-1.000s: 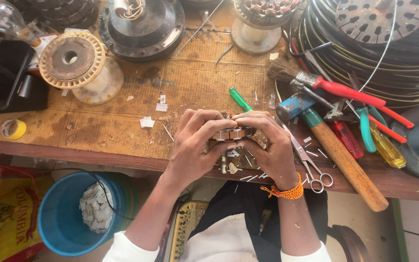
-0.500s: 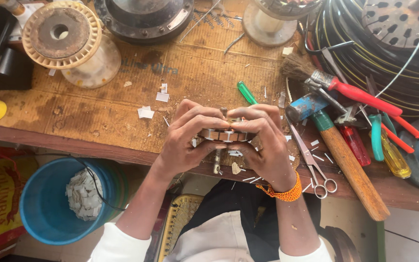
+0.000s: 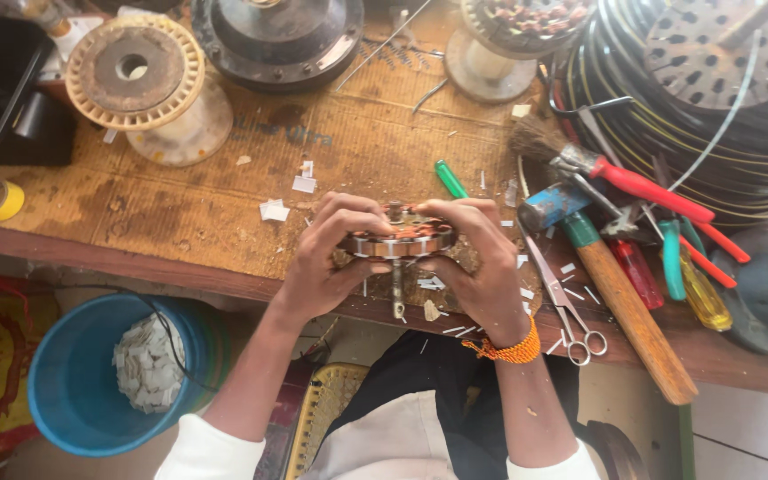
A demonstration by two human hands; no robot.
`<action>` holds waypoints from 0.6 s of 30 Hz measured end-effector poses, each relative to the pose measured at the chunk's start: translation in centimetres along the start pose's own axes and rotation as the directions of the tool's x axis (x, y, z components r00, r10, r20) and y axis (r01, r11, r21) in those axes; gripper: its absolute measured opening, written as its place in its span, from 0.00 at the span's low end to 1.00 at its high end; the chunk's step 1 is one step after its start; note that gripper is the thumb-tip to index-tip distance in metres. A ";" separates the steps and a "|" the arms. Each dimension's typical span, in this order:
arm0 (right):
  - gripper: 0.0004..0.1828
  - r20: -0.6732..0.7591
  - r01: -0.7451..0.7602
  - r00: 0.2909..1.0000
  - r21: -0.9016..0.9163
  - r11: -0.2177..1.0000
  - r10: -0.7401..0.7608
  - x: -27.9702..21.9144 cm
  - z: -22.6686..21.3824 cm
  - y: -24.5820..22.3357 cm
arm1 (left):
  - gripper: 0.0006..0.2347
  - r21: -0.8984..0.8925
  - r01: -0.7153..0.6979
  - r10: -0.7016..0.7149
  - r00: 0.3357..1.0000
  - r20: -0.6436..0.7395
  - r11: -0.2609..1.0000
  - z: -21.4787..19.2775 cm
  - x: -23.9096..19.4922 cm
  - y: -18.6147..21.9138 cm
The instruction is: The person inserts small white insulating pieces into slots of a copper-wound motor rotor. They cut a white insulating strip with scissors, fold it, and insert it into the rotor. The person also handles a thin wire, cutting and folding it, then inserting it into the rotor assembly.
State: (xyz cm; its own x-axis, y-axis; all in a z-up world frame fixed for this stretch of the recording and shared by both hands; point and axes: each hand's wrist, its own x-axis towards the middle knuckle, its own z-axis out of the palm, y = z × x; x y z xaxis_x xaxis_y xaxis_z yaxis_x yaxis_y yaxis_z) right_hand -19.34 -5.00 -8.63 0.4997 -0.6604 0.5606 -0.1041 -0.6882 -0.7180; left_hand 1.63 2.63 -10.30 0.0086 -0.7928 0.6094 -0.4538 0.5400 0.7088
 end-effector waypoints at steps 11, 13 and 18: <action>0.22 0.025 0.108 0.994 0.080 0.991 -0.110 0.4 -0.1 0.1 | 0.19 0.325 0.016 -0.030 0.999 0.039 0.946 -0.5 1.0 4.6; 0.21 0.012 0.104 0.994 0.072 0.992 -0.106 0.4 0.0 -0.1 | 0.19 0.348 0.003 -0.025 0.998 0.060 0.937 -0.3 1.3 4.5; 0.22 -0.024 0.149 0.989 0.025 0.989 -0.148 0.2 0.9 0.2 | 0.19 0.336 -0.042 0.031 0.999 0.038 0.941 0.1 0.9 3.1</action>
State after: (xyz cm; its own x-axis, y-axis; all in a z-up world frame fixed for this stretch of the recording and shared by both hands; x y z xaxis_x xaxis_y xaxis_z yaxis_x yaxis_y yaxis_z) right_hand -18.44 -5.03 -9.06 0.4886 -0.5581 0.6707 -0.0069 -0.7711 -0.6366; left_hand 0.15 3.61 -7.58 -0.0397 -0.7857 0.6174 -0.7271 0.4465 0.5215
